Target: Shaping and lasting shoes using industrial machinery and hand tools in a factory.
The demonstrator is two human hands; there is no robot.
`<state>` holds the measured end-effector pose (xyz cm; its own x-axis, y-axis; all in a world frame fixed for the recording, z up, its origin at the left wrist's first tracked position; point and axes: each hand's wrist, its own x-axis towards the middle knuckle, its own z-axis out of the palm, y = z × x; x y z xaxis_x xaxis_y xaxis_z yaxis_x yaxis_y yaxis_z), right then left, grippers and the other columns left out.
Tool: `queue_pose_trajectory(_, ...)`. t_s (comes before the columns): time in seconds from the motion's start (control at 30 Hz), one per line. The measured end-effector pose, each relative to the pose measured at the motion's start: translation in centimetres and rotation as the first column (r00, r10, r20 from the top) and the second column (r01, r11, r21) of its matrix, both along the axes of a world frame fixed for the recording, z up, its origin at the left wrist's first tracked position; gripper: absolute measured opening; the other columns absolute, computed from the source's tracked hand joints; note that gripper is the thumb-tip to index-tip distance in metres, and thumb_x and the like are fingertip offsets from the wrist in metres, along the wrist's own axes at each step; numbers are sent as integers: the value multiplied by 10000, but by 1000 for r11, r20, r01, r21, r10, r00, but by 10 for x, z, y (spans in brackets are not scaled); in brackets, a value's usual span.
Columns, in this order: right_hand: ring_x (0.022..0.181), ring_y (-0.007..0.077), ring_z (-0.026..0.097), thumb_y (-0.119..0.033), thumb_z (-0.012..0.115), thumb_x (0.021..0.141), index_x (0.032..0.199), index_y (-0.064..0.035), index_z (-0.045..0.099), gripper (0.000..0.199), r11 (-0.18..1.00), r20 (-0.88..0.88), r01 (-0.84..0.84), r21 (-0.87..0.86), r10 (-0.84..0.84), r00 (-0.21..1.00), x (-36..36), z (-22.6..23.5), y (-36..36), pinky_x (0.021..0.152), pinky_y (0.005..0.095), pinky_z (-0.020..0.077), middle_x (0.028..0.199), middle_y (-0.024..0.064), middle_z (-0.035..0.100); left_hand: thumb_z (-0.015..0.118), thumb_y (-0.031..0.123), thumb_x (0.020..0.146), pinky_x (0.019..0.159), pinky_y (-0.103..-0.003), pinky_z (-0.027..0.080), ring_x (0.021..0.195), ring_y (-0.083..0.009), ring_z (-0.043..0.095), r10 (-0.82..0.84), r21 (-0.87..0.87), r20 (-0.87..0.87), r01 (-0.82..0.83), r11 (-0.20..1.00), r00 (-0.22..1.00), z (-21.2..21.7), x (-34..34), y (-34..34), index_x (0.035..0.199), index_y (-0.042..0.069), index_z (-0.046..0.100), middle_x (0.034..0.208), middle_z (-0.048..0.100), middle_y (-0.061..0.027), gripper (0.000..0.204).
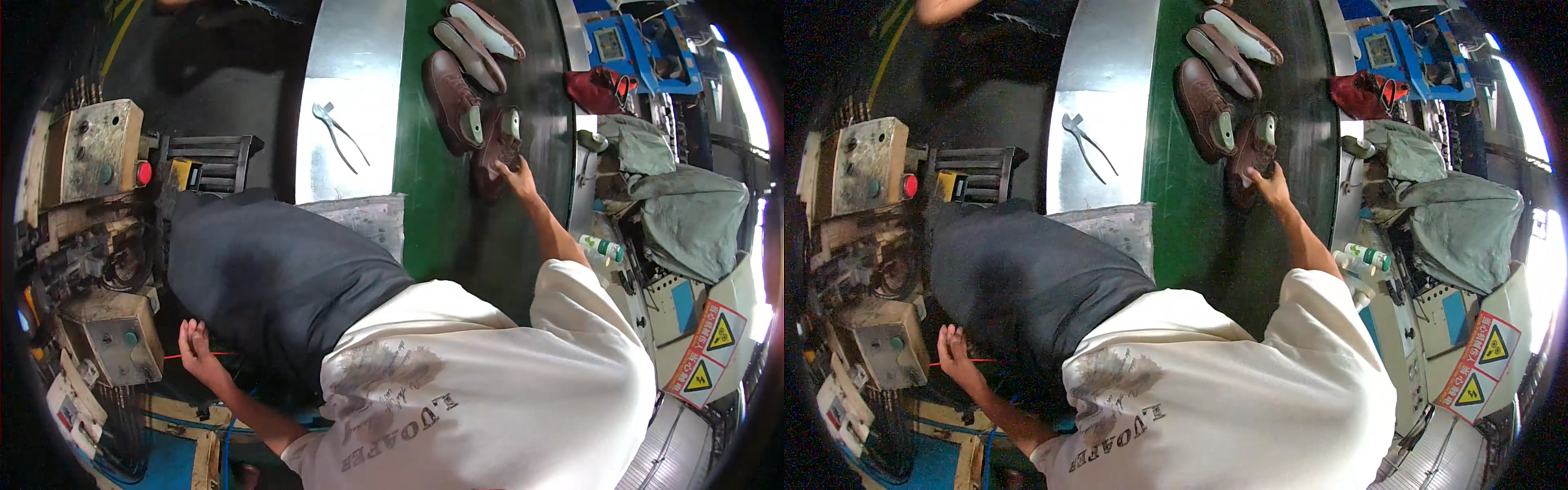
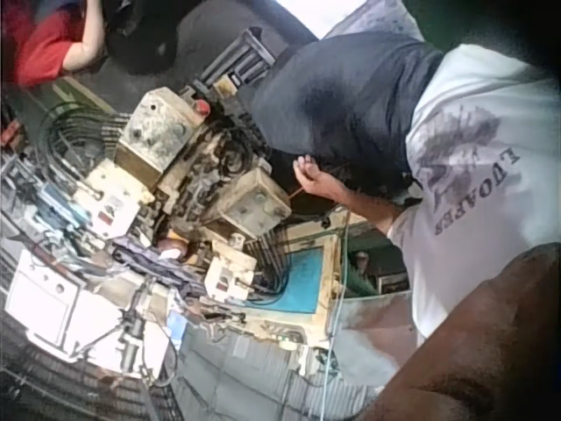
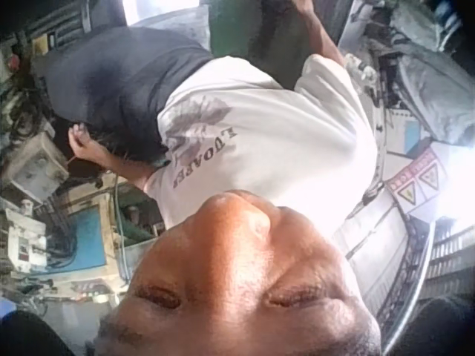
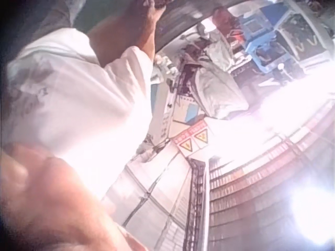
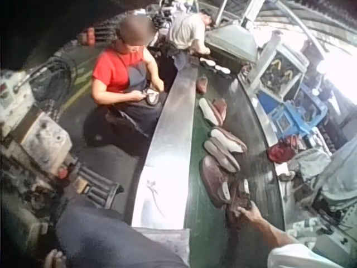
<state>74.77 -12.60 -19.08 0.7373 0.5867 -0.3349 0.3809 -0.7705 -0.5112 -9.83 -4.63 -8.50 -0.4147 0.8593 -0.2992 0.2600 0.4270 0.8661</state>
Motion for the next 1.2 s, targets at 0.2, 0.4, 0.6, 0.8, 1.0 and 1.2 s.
queue_pose_trajectory(0.2, 1032, 238, 741, -347, 923, 878, 1296, 53, 730, 610, 917, -8, 348, 195, -353, 936, 0, -24, 73, 923, 390, 584, 1168, 125, 787, 534, 76, 1138, 1073, -385, 570, 1214, -257, 714, -170, -12, -63, 169, 985, 984, 21, 22, 43, 1514, -73, 570, 1416, 689, -197, 405)
queue_pose_trajectory(0.4, 943, 238, 755, -361, 904, 893, 1303, -4, 719, 574, 778, -509, 515, 360, -299, 807, 11, 36, 80, 831, 423, 620, 1121, 109, 775, 559, 65, 1128, 1104, -388, 554, 1225, -257, 705, -306, 61, 36, 304, 951, 951, 28, 86, 81, 1465, -88, 603, 1387, 699, -206, 373)
queue_pose_trajectory(0.6, 1262, 317, 688, -562, 712, 1019, 1516, -79, 596, 704, 783, -901, 479, 397, 233, 365, -71, 157, 119, 1081, 520, 568, 1433, 148, 689, 670, 125, 1068, 1190, -454, 477, 1394, -298, 604, -591, 346, 560, 484, 804, 580, 46, 244, 125, 1657, -51, 354, 1552, 566, -229, 691)
queue_pose_trajectory(0.8, 1580, 319, 400, -413, 734, 1048, 1737, -76, 268, 898, 835, -825, 103, 540, 501, 260, -301, 209, 182, 1297, 459, 329, 1714, 206, 412, 805, 263, 1000, 1191, -401, 409, 1438, -265, 501, -753, 615, 514, 435, 658, 412, 69, 334, 142, 1653, -37, 308, 1572, 506, -186, 874)
queue_pose_trajectory(1.0, 1257, 235, 645, -386, 672, 1099, 1572, 81, 507, 685, 770, -664, -297, 565, 638, 390, -474, 180, 193, 1104, 354, 503, 1364, 194, 692, 730, 298, 1063, 1031, -366, 515, 1191, -206, 633, -236, 325, 542, 58, 944, 806, 65, 205, 105, 1465, -48, 541, 1289, 684, -134, 563)
queue_pose_trajectory(1.2, 1048, 139, 657, -380, 565, 1166, 1394, 78, 639, 517, 793, -829, -392, 466, 546, 119, -531, 152, 184, 923, 298, 539, 1138, 98, 727, 606, 214, 1112, 995, -338, 520, 1119, -181, 660, 5, 248, 376, -106, 963, 927, 43, 128, 28, 1390, -65, 619, 1216, 732, -130, 394)
